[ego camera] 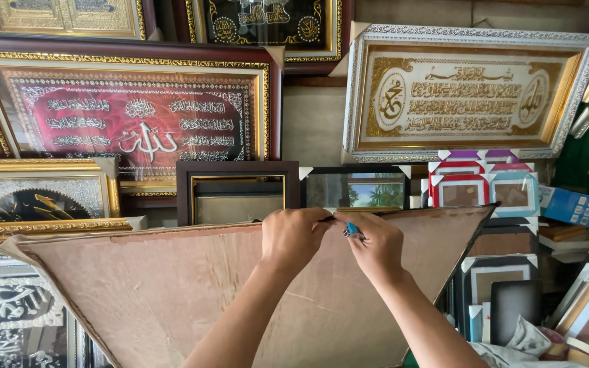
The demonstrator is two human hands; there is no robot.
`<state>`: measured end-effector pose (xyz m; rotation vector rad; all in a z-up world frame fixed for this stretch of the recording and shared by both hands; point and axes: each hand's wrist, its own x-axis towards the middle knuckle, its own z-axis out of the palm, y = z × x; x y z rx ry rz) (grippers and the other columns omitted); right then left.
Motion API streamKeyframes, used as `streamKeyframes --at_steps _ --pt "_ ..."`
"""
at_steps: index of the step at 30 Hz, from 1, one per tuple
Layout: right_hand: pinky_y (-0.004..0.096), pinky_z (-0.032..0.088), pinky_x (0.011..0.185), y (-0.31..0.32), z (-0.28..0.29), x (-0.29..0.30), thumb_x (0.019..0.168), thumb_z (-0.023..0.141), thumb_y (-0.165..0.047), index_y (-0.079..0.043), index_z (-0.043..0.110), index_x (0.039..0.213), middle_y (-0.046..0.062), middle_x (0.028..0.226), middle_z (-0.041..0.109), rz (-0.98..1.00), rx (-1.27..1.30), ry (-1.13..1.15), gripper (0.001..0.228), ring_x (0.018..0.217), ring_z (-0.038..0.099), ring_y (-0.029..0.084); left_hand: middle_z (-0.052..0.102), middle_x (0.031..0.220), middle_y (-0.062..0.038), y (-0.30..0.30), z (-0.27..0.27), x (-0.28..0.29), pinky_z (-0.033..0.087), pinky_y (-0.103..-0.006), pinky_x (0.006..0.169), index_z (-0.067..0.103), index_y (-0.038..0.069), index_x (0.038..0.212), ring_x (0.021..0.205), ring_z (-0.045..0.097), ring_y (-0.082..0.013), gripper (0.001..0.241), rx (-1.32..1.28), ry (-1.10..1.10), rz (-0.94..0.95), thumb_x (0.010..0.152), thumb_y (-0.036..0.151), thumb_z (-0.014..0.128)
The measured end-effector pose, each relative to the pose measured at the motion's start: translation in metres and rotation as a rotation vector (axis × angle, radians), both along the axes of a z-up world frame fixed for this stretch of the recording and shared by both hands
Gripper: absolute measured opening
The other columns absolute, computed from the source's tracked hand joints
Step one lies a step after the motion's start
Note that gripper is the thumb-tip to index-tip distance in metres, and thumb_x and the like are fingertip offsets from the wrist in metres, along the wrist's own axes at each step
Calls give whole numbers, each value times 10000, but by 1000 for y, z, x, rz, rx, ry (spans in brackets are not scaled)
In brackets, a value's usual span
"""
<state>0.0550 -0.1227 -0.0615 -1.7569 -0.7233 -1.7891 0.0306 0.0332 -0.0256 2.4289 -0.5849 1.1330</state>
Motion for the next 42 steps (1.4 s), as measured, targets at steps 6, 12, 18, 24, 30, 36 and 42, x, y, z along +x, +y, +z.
streamKeyframes --at_steps 6,12,18,24,30,36,42 --pt "260 496 579 -1 5 7 732 663 -101 -185 675 782 -22 632 604 57 -104 -177 99 602 612 187 680 798 58 1 3 -1 527 -365 657 648 313 941 748 649 -240 210 20 55 16 737 329 600" --pt "254 486 567 -12 -5 30 740 672 -141 -188 671 781 -27 616 581 7 -134 -226 62 583 595 178 682 828 3 1 14 -8 515 -373 687 645 260 997 790 646 -261 261 70 152 -6 754 316 565" --pt "240 443 487 -3 -2 14 776 622 -109 -214 672 818 -26 531 479 -145 -193 -356 124 472 496 163 681 798 -55 3 29 -15 498 -396 741 676 237 951 833 638 -303 322 113 317 -12 810 360 414" --pt "275 467 468 -2 -14 6 745 599 -60 -206 680 964 9 573 539 -214 -212 -337 275 505 543 181 682 792 -51 4 30 -20 509 -379 712 674 215 979 794 649 -268 279 180 240 -9 845 320 454" --pt "455 523 670 36 -19 -40 760 484 -145 -79 455 1104 225 947 560 188 490 616 352 777 576 365 672 753 -58 6 20 -12 512 -372 674 653 214 995 760 649 -280 267 250 130 -31 854 305 445" --pt "411 513 550 49 -10 -61 876 402 -290 -87 455 1028 170 763 599 89 410 799 258 578 596 296 671 752 -41 6 17 -8 509 -352 659 651 229 978 754 652 -265 254 267 94 -34 858 303 440" --pt "385 550 620 53 -12 -50 903 381 -351 -117 467 1002 155 800 650 -155 317 837 268 728 660 299 673 773 -37 7 17 -5 510 -355 665 641 234 993 766 651 -265 240 282 90 -56 850 300 461"
